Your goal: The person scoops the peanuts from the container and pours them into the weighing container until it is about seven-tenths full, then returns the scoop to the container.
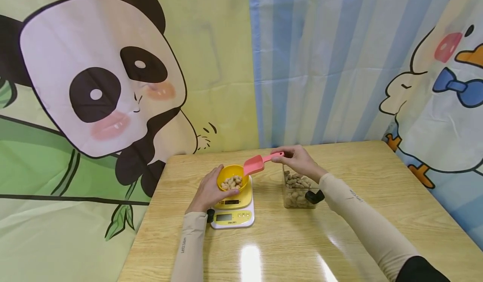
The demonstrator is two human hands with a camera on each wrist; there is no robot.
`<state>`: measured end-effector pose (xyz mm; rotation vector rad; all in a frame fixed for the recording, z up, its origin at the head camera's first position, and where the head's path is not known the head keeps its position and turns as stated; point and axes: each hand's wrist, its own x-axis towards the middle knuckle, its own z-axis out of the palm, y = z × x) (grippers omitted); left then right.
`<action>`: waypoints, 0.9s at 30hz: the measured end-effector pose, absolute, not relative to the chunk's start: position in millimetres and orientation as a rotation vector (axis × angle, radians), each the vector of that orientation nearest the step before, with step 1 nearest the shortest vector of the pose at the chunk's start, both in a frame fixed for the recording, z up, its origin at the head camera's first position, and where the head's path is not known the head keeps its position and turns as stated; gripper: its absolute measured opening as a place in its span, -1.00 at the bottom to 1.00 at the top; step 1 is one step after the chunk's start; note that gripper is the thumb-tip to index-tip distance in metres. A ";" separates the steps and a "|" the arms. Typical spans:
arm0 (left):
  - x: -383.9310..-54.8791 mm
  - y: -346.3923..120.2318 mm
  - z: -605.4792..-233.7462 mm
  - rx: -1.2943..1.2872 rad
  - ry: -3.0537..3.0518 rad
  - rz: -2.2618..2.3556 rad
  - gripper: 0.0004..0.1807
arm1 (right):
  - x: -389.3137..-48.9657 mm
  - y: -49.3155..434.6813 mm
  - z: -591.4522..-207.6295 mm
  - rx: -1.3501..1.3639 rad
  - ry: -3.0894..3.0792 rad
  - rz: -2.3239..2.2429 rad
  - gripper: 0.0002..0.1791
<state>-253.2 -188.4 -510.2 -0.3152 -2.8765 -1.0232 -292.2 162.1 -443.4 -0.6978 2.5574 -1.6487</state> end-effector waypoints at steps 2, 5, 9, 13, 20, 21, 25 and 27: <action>-253.1 -187.6 -510.0 -0.313 -2.876 -1.017 0.33 | -290.8 171.3 -444.7 -0.688 2.541 -1.681 -0.60; -252.8 -186.7 -509.8 -0.325 -2.870 -1.018 0.33 | -286.6 187.2 -446.1 -0.667 2.520 -1.732 -0.58; -253.0 -186.5 -509.4 -0.338 -2.874 -1.014 0.33 | -280.9 209.4 -448.4 -0.635 2.539 -1.803 -0.64; -252.9 -187.4 -507.8 -0.334 -2.873 -1.005 0.32 | -273.7 229.0 -448.1 -0.600 2.571 -1.853 -0.62; -251.0 -187.5 -505.2 -0.344 -2.877 -1.005 0.31 | -257.0 254.4 -444.2 -0.500 2.602 -1.890 -0.62; -251.0 -187.5 -505.0 -0.341 -2.880 -1.005 0.31 | -254.7 256.9 -443.4 -0.497 2.599 -1.892 -0.63; -251.9 -187.3 -504.4 -0.333 -2.891 -1.003 0.31 | -243.2 264.9 -440.2 -0.519 2.612 -1.888 -0.66; -253.2 -186.7 -503.4 -0.331 -2.890 -1.007 0.30 | -238.2 269.3 -440.6 -0.543 2.627 -1.888 -0.66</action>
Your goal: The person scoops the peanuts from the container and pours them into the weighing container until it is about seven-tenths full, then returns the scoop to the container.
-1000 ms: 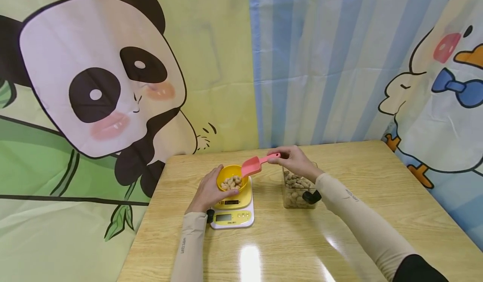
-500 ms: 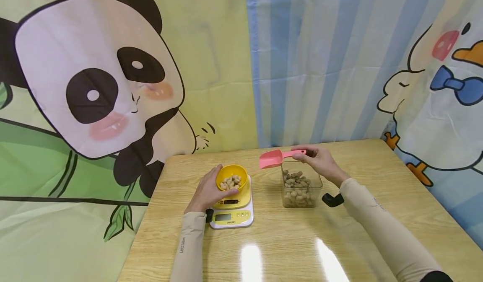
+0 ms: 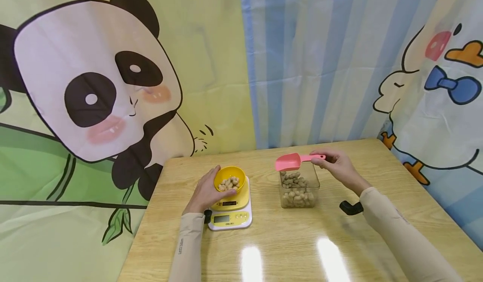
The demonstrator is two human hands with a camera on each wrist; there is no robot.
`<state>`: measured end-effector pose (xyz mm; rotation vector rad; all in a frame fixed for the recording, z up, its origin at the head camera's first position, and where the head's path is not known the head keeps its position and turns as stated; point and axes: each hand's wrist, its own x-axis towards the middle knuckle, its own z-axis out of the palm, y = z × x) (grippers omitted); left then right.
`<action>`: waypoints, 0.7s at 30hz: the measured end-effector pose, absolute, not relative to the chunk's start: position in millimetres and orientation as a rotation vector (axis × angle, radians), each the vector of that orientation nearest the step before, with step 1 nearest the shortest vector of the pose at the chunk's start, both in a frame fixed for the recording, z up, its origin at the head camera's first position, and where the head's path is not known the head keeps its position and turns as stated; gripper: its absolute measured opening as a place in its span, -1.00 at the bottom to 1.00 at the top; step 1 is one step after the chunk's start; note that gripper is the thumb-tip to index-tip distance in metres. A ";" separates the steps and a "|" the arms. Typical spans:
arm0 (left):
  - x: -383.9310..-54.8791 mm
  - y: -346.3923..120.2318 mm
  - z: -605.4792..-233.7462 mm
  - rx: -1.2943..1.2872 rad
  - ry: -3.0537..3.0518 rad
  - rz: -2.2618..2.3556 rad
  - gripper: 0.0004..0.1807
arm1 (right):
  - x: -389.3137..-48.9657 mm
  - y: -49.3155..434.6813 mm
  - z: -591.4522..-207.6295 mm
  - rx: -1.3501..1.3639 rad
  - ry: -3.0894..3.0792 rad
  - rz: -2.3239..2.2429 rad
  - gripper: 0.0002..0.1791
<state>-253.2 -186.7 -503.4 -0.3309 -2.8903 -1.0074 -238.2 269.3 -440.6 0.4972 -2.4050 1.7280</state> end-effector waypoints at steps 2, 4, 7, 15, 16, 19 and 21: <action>-254.4 -185.6 -502.4 -0.322 -2.891 -1.014 0.28 | -236.4 275.0 -445.4 0.506 -2.391 1.721 -0.68; -255.7 -183.8 -500.3 -0.311 -2.886 -1.025 0.27 | -237.0 281.2 -452.3 0.497 -2.388 1.710 -0.69; -258.1 -178.8 -495.4 -0.316 -2.866 -1.051 0.26 | -238.1 289.4 -460.3 0.463 -2.397 1.699 -0.69; -267.7 -150.8 -479.4 -0.470 -2.823 -1.076 0.28 | -231.3 300.3 -460.5 0.401 -2.434 1.646 -0.67; -268.2 -146.1 -477.7 -0.488 -2.826 -1.072 0.29 | -230.4 301.0 -460.2 0.399 -2.438 1.640 -0.67; -269.2 -130.4 -474.6 -0.543 -2.825 -1.061 0.29 | -228.4 302.5 -459.6 0.404 -2.447 1.619 -0.68; -269.7 -119.1 -473.6 -0.590 -2.821 -1.060 0.30 | -227.5 303.6 -460.0 0.409 -2.447 1.613 -0.69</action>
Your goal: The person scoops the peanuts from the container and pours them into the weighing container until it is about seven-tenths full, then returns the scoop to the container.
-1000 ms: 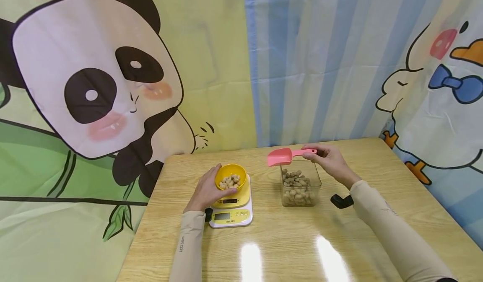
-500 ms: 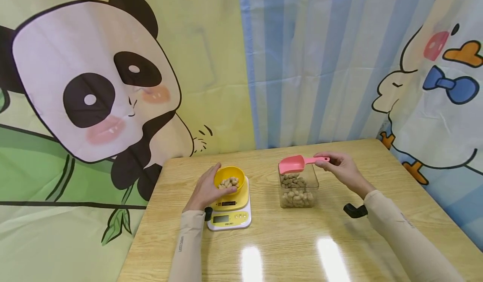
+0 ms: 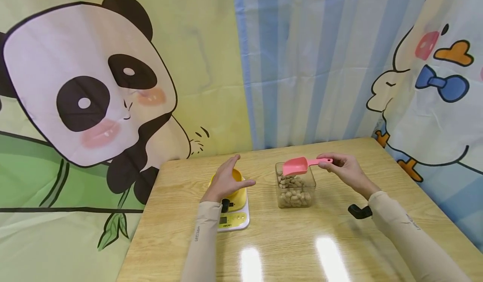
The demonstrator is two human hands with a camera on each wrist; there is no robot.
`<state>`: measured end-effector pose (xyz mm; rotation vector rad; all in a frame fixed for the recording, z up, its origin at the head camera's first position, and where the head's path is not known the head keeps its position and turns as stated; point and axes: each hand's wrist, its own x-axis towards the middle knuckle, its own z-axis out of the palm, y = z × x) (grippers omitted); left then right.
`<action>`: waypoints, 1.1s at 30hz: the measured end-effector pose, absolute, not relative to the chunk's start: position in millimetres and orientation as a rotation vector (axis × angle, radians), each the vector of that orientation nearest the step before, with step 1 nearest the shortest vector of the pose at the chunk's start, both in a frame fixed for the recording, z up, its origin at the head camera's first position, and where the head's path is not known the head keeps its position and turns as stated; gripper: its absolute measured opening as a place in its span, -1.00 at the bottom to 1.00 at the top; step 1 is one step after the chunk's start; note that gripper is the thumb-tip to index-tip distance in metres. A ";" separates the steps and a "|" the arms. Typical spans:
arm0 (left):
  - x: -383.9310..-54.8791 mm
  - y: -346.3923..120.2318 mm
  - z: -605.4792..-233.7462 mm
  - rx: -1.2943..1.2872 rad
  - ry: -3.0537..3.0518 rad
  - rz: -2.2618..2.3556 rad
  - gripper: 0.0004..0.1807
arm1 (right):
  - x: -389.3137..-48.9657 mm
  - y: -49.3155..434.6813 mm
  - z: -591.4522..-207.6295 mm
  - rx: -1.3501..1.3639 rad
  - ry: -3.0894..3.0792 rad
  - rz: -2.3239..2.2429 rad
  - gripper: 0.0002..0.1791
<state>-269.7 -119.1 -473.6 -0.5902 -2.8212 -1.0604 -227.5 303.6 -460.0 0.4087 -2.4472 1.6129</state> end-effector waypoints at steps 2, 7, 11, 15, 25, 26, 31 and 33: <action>-270.8 -107.1 -472.3 -0.648 -2.806 -1.072 0.29 | -227.2 304.4 -458.9 0.415 -2.446 1.611 -0.69; -272.3 -80.0 -474.2 -0.747 -2.826 -1.087 0.27 | -227.8 305.1 -459.9 0.440 -2.468 1.589 -0.68; -272.0 -61.9 -478.8 -0.787 -2.846 -1.090 0.25 | -230.1 305.8 -458.1 0.479 -2.518 1.546 -0.67; -271.2 -48.0 -484.0 -0.821 -2.853 -1.108 0.24 | -233.6 305.9 -451.2 0.510 -2.591 1.462 -0.68; -269.4 -33.8 -488.5 -0.893 -2.850 -1.131 0.22 | -247.0 304.1 -428.4 0.732 -2.703 1.063 -0.73; -269.4 -33.2 -488.7 -0.898 -2.847 -1.137 0.22 | -248.7 303.5 -426.0 0.768 -2.703 1.021 -0.73; -268.0 -31.3 -491.3 -0.923 -2.848 -1.191 0.23 | -255.0 299.2 -417.2 0.908 -2.706 0.953 -0.76; -267.5 -30.4 -492.3 -0.933 -2.852 -1.196 0.25 | -256.8 296.5 -416.7 0.948 -2.703 0.934 -0.77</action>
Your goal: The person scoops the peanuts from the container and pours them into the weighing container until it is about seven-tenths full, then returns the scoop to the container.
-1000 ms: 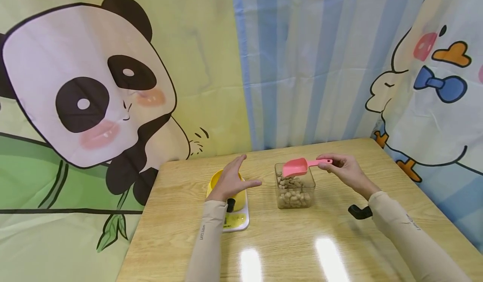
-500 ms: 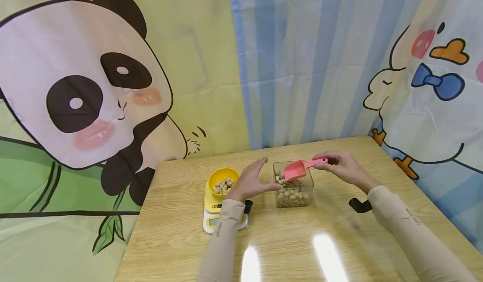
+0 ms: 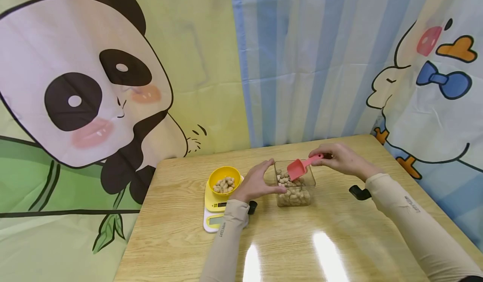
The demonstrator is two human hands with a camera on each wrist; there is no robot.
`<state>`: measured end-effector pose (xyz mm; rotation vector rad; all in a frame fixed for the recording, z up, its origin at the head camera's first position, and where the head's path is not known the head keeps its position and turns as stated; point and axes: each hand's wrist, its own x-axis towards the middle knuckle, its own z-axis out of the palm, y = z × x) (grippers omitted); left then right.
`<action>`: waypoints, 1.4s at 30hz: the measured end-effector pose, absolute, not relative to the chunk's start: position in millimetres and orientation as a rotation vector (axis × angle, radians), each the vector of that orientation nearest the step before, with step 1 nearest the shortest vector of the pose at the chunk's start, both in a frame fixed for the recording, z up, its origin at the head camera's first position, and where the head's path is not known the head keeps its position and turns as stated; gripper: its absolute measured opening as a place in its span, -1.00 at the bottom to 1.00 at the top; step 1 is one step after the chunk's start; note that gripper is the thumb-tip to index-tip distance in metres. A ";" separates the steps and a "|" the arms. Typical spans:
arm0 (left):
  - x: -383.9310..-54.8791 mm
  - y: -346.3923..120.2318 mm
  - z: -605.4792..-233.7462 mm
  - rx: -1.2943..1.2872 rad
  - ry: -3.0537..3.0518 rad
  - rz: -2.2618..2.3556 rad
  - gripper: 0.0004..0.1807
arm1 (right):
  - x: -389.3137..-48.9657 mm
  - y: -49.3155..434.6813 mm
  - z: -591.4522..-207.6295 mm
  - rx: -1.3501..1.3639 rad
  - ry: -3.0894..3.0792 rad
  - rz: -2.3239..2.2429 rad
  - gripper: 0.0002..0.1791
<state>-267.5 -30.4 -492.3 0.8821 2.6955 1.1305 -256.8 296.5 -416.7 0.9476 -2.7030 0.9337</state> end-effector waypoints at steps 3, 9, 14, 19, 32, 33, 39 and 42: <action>-267.3 -27.7 -492.2 0.915 2.693 1.116 0.29 | -259.8 292.5 -418.5 1.013 -2.702 0.896 -0.78; -267.7 -22.1 -493.2 0.964 2.686 1.112 0.29 | -264.2 289.9 -421.2 1.099 -2.706 0.886 -0.78; -266.7 -20.4 -496.0 0.948 2.677 1.099 0.30 | -263.2 290.8 -413.9 1.202 -2.708 0.827 -0.80; -267.0 -20.4 -496.8 0.933 2.689 1.108 0.29 | -263.2 289.0 -409.8 1.243 -2.696 0.814 -0.82; -267.0 -23.0 -497.1 0.914 2.685 1.123 0.25 | -259.6 286.6 -425.8 1.136 -2.741 0.977 -0.78; -267.6 -23.4 -497.1 0.920 2.685 1.121 0.25 | -260.5 285.7 -425.0 1.161 -2.720 0.951 -0.78; -269.3 -24.9 -496.8 0.938 2.710 1.111 0.24 | -265.0 280.2 -416.8 1.238 -2.719 0.911 -0.79; -268.1 -22.9 -497.7 0.940 2.694 1.129 0.24 | -266.7 284.2 -415.1 1.200 -2.802 0.966 -0.78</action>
